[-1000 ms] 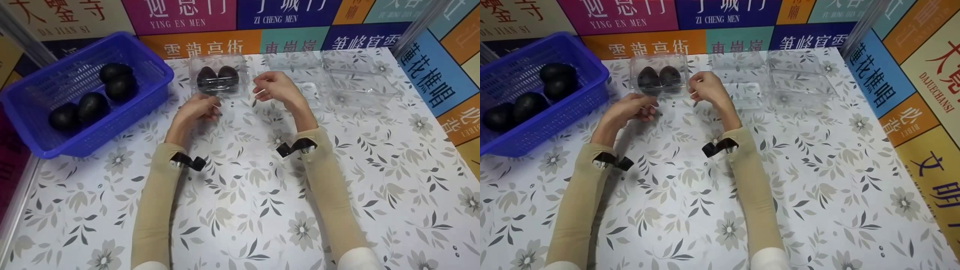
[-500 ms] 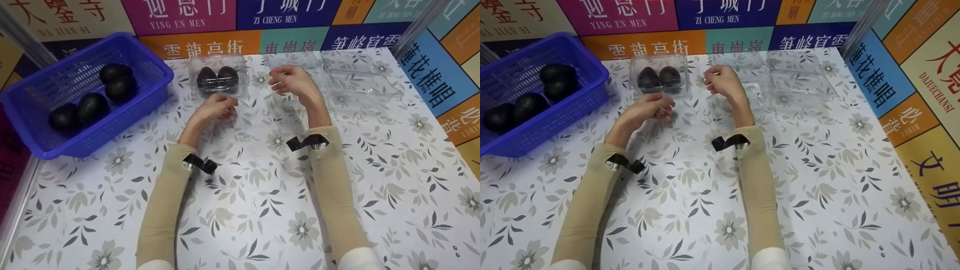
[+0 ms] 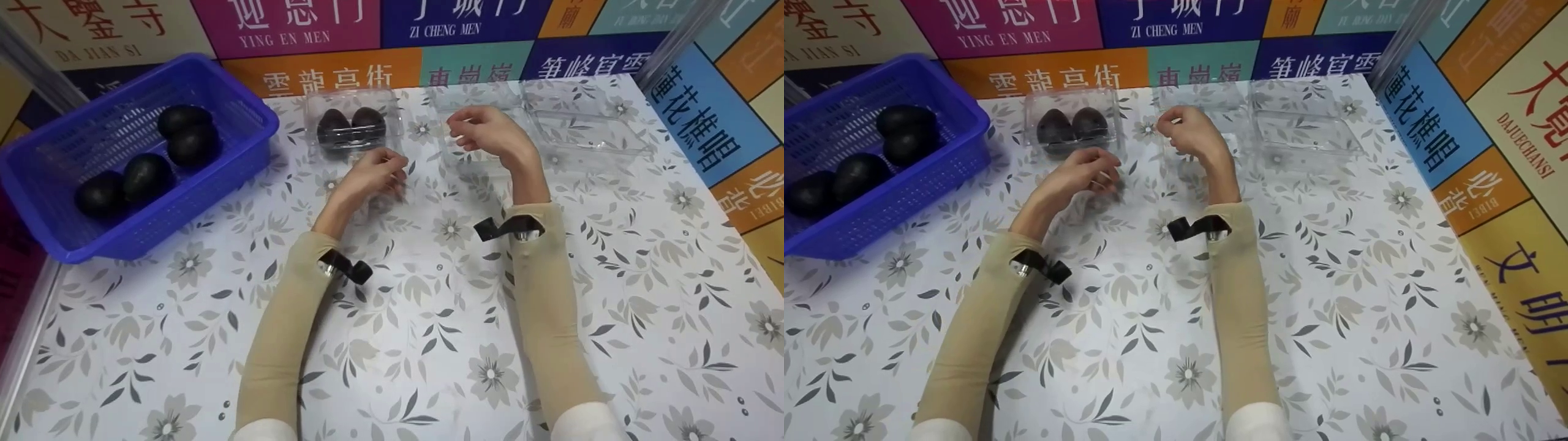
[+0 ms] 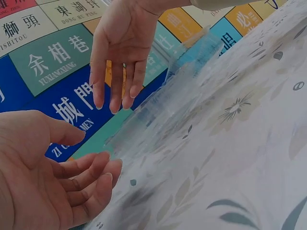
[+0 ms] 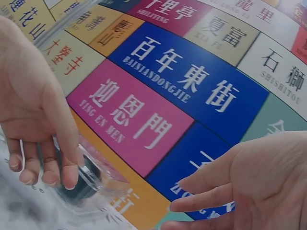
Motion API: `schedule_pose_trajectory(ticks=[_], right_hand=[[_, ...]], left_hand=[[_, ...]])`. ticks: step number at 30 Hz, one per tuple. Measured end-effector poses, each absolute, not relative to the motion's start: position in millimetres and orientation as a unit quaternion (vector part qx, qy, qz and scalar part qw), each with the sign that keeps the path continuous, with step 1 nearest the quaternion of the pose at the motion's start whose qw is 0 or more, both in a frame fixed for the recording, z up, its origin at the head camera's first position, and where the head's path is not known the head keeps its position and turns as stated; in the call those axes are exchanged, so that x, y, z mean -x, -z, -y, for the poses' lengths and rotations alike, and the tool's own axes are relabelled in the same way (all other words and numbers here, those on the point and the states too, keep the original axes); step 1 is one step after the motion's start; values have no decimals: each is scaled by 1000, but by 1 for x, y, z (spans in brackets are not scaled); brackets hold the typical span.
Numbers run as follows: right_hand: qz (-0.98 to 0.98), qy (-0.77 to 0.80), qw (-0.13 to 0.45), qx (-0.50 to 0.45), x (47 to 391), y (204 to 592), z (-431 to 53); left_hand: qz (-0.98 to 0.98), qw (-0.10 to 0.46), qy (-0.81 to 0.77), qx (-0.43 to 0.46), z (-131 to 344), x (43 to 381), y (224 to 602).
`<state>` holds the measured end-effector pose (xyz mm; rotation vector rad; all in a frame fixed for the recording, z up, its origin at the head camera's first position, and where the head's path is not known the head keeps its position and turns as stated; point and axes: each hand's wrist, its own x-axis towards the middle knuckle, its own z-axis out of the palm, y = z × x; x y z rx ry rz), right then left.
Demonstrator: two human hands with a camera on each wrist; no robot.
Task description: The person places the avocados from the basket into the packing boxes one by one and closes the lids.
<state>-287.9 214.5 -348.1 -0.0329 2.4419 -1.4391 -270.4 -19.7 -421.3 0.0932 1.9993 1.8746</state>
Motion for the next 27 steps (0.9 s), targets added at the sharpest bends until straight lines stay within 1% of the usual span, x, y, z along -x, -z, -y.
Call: schedule_pose_trajectory(ticks=[11, 19, 27], right_hand=[[-835, 524, 168, -30, 290, 346, -247], [-832, 522, 181, -53, 290, 349, -261], [-833, 525, 173, -41, 290, 349, -267]], left_hand=[[-705, 195, -682, -30, -11, 274, 423], [-685, 189, -703, -19, -38, 276, 427], [-678, 184, -712, -4, -55, 279, 431]])
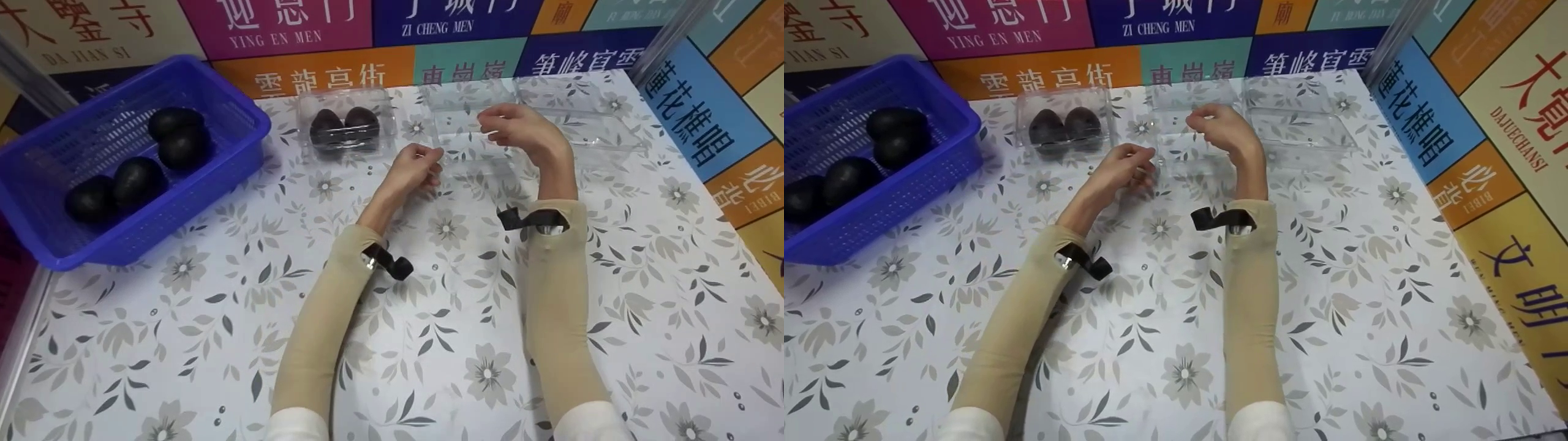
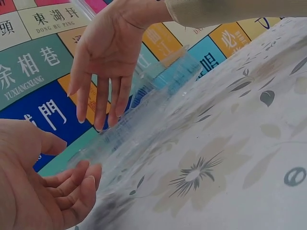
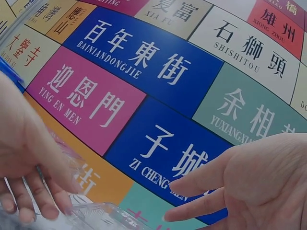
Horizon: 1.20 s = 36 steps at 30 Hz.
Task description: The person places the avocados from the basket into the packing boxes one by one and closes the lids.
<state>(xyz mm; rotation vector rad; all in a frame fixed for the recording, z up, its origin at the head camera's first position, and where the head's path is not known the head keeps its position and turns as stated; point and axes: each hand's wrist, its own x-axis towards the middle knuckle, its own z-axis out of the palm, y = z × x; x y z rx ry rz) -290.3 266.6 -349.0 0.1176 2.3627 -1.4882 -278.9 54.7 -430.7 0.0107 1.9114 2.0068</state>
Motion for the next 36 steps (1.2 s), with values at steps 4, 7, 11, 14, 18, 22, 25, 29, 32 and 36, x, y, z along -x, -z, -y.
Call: schedule_pose_trajectory(ticks=[4, 7, 11, 14, 18, 22, 25, 29, 32, 36], right_hand=[[-835, 522, 170, -37, 290, 348, -269], [-840, 515, 166, -41, 289, 348, -271], [-857, 488, 157, -54, 288, 348, -274], [-870, 466, 147, -69, 288, 348, -276], [-873, 459, 135, -94, 289, 349, -280], [-868, 468, 124, -108, 290, 351, -284], [-870, 467, 118, -109, 291, 354, -288], [-871, 465, 116, -107, 294, 360, -290], [-869, 469, 113, -110, 296, 366, -291], [-868, 470, 104, -120, 300, 373, -292]], left_hand=[[-665, 174, -726, 7, -60, 283, 434], [-662, 167, -731, 12, -62, 285, 434], [-676, 172, -716, 9, -61, 287, 433], [-685, 184, -705, 2, -58, 287, 430], [-678, 202, -707, 3, -54, 286, 429], [-670, 206, -714, 4, -48, 285, 430], [-666, 205, -717, 5, -44, 283, 430], [-659, 210, -722, 5, -40, 282, 429], [-658, 214, -722, 0, -36, 281, 429], [-660, 216, -719, -7, -31, 279, 430]])
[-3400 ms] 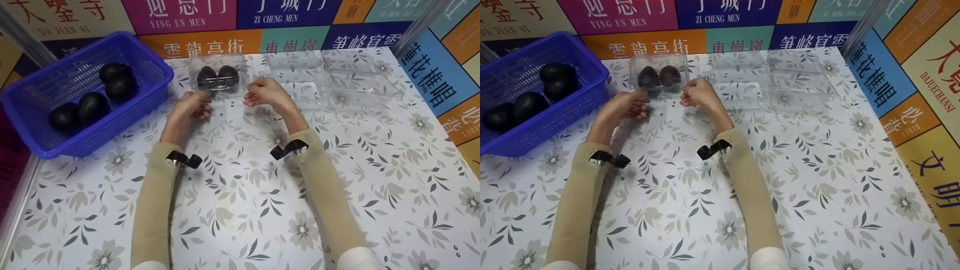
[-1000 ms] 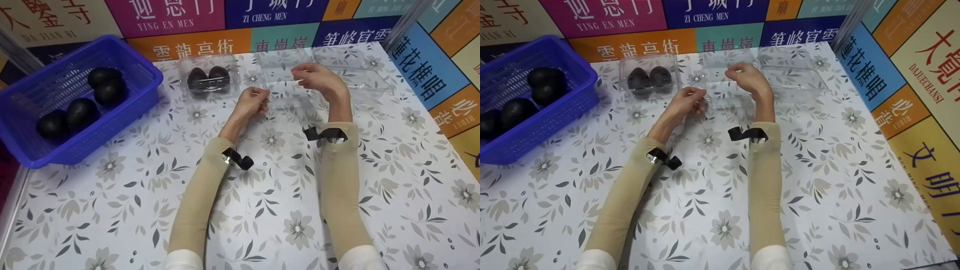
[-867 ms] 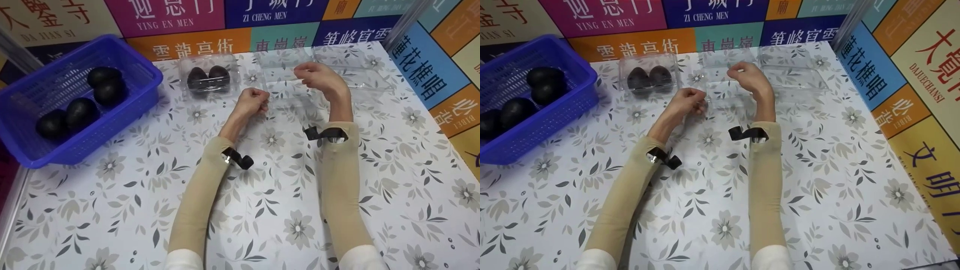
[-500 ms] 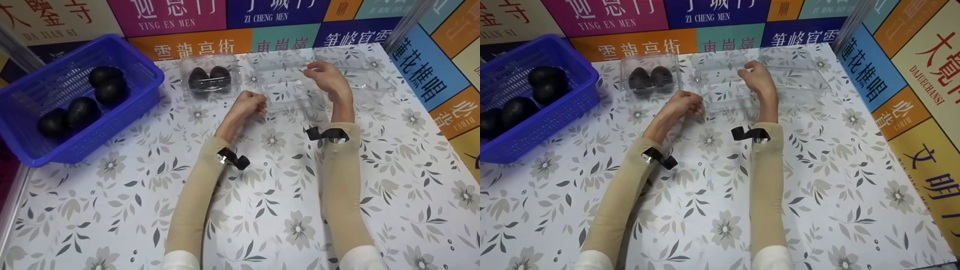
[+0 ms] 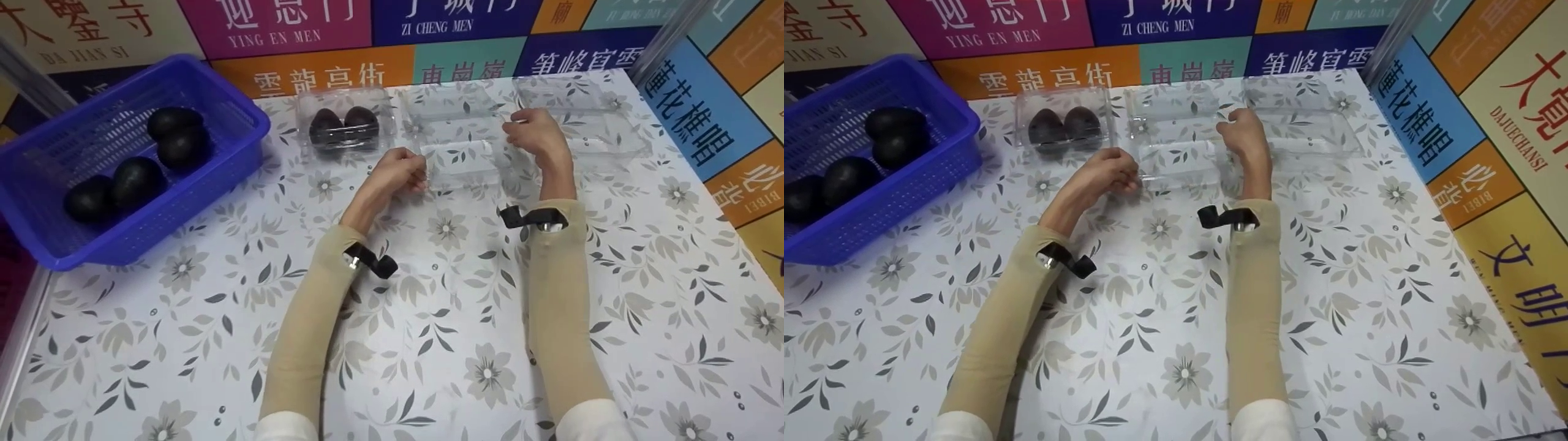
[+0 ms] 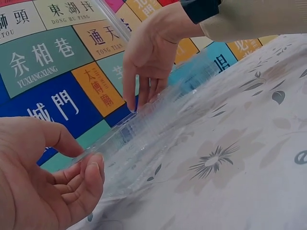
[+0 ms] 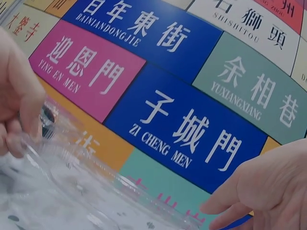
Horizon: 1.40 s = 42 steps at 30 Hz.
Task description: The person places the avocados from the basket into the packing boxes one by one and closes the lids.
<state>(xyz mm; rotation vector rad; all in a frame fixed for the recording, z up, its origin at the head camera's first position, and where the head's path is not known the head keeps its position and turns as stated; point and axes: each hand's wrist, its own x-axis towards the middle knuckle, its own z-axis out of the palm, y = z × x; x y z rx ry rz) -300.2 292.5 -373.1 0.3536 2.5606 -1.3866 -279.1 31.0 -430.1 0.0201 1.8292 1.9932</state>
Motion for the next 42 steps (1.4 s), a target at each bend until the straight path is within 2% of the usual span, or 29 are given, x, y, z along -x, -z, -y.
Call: schedule_pose_trajectory(ticks=[7, 42], right_hand=[[-874, 458, 106, -122, 304, 382, -297], [-856, 462, 226, -55, 293, 379, -312]], left_hand=[[-674, 231, -702, -21, -21, 276, 429], [-670, 277, -687, -41, 2, 252, 426]])
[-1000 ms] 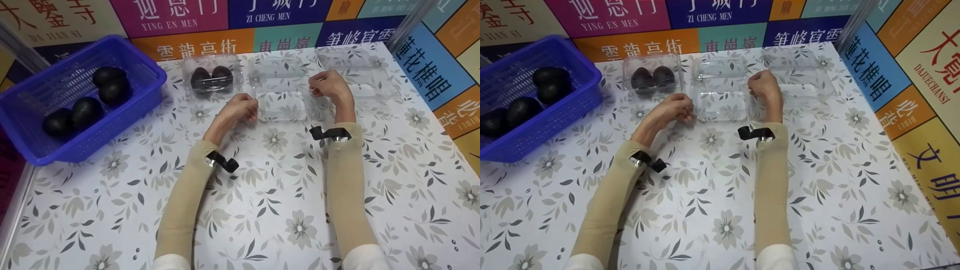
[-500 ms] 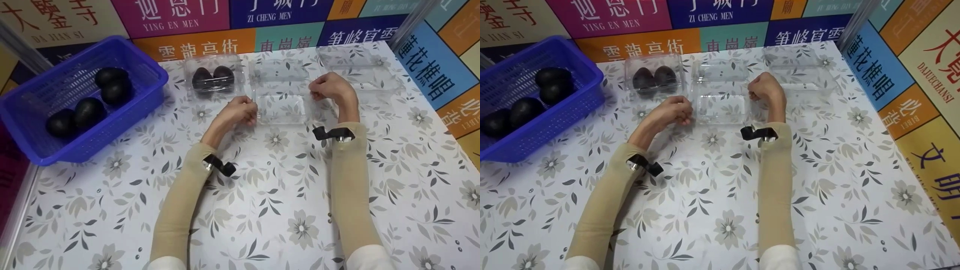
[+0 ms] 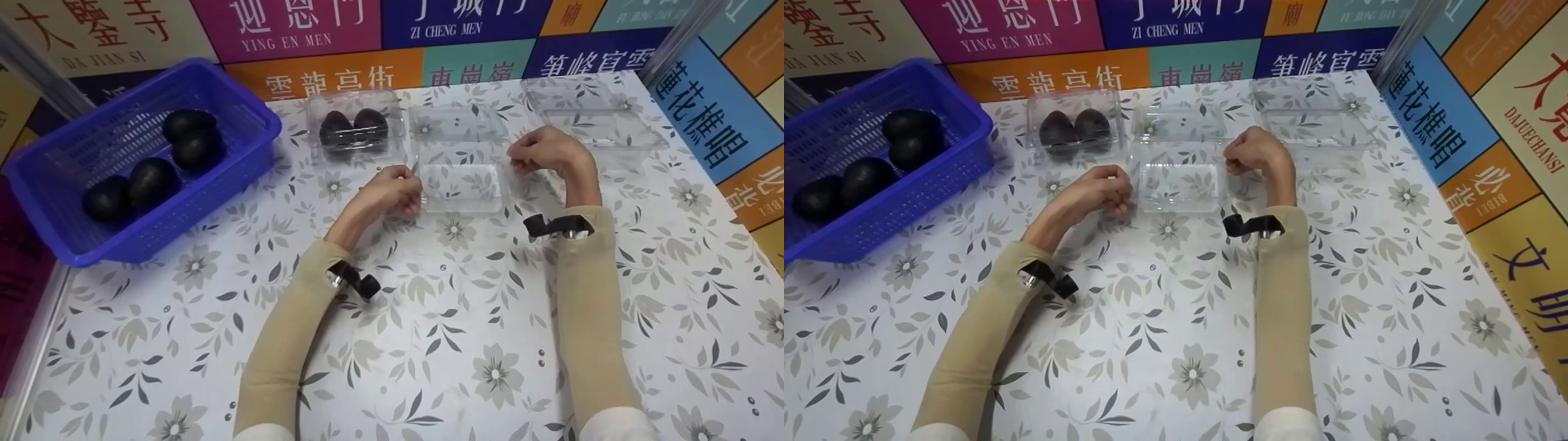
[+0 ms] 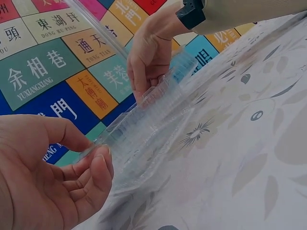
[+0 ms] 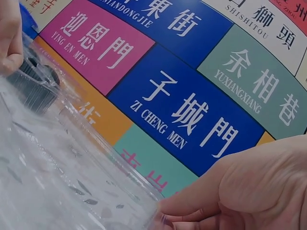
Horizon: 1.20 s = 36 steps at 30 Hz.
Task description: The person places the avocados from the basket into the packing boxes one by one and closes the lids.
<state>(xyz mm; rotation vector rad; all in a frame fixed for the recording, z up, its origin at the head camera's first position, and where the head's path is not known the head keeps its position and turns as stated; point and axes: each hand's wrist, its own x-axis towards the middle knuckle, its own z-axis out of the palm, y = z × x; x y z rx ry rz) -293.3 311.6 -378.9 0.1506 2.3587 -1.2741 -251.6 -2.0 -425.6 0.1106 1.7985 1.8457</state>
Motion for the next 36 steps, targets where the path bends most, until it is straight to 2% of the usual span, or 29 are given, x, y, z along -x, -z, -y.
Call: schedule_pose_trajectory(ticks=[12, 24, 36], right_hand=[[-821, 501, 272, -28, 285, 387, -320], [-803, 530, 274, -5, 273, 394, -320], [-827, 501, 251, 35, 255, 396, -310]], left_hand=[[-681, 307, -662, -55, 13, 241, 425], [-664, 290, -688, -45, 15, 233, 426], [-676, 290, -676, -49, 24, 221, 428]])
